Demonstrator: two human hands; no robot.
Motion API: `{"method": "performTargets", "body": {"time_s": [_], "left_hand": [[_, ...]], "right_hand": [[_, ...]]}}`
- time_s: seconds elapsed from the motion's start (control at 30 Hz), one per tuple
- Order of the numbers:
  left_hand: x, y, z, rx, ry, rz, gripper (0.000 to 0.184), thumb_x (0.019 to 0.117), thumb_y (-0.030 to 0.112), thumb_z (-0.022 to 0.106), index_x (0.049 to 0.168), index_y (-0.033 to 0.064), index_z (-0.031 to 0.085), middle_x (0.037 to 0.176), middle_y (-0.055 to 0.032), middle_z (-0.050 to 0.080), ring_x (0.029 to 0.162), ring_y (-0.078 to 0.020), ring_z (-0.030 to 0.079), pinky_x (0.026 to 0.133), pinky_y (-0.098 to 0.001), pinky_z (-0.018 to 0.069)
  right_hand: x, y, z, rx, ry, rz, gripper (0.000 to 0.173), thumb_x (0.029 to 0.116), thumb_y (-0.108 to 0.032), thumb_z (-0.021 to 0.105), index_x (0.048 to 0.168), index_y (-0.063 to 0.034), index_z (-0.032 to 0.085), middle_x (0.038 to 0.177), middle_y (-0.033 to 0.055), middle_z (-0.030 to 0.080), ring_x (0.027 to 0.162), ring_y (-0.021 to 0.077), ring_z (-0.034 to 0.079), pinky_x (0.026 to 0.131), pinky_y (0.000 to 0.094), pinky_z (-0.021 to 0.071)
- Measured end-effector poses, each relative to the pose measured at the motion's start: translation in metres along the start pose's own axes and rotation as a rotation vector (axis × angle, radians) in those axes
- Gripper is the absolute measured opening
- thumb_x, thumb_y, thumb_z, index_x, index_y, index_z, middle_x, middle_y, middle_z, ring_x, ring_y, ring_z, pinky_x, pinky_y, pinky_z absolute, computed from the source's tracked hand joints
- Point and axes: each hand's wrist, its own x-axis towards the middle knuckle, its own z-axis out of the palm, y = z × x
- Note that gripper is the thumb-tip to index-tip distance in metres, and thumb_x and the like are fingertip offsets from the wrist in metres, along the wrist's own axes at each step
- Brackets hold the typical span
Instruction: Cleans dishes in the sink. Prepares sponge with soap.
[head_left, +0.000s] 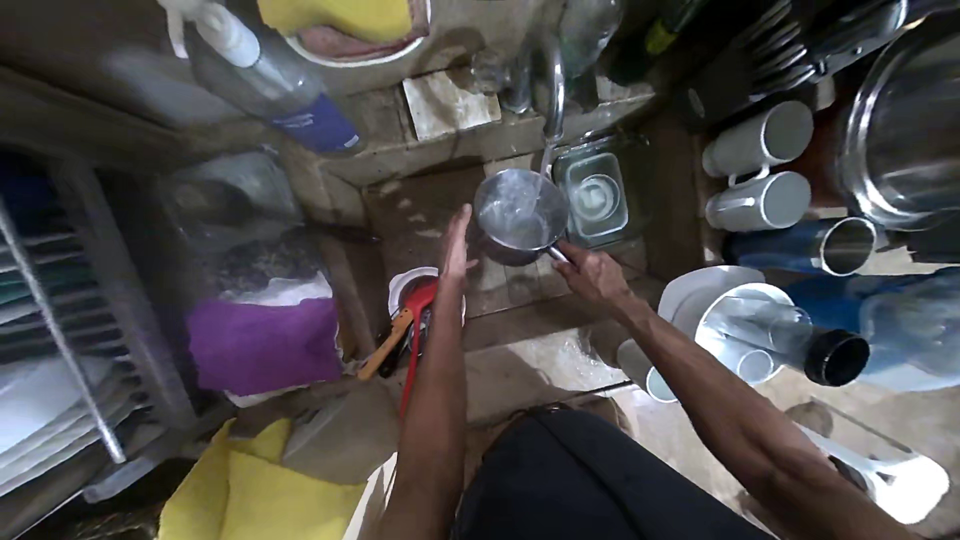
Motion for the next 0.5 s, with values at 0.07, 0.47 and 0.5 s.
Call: {"method": "performTargets", "body": {"time_s": [0.07, 0.47, 0.5], "left_hand": [[-0.001, 0.009, 0.002, 0.058, 0.001, 0.06, 0.069, 0.0974, 0.068, 0.052, 0.152, 0.0261, 0.049, 0.158, -0.0041, 0.046, 0.144, -0.0313, 0.046, 0.104, -0.0657, 0.0452], [0.058, 0.181, 0.065, 0.553, 0.107, 0.39, 0.052, 0.1101, 0.045, 0.041, 0.13, 0.0036, 0.064, 0.115, -0.0177, 0.07, 0.096, -0.028, 0.071, 0.085, -0.0472, 0.0593], [0.061, 0.191, 0.074, 0.582, 0.111, 0.357, 0.053, 0.1101, 0.046, 0.04, 0.131, 0.0033, 0.063, 0.116, -0.0187, 0.069, 0.097, -0.0288, 0.071, 0.085, -0.0475, 0.0595]], "right_hand": [[0.017, 0.001, 0.005, 0.156, -0.009, 0.06, 0.05, 0.106, -0.039, 0.056, 0.15, -0.0152, 0.052, 0.113, 0.0251, 0.07, 0.096, 0.0446, 0.069, 0.081, 0.0677, 0.0535], [-0.003, 0.013, 0.027, 1.958, -1.034, 0.285, 0.05, 0.1103, -0.045, 0.033, 0.143, -0.0117, 0.051, 0.065, -0.0052, 0.052, 0.04, -0.0003, 0.045, 0.038, 0.0129, 0.0435], [-0.005, 0.017, 0.028, 1.961, -1.038, 0.285, 0.05, 0.1105, -0.044, 0.033, 0.145, -0.0119, 0.049, 0.066, -0.005, 0.052, 0.04, -0.0003, 0.045, 0.038, 0.0131, 0.0436]]}}
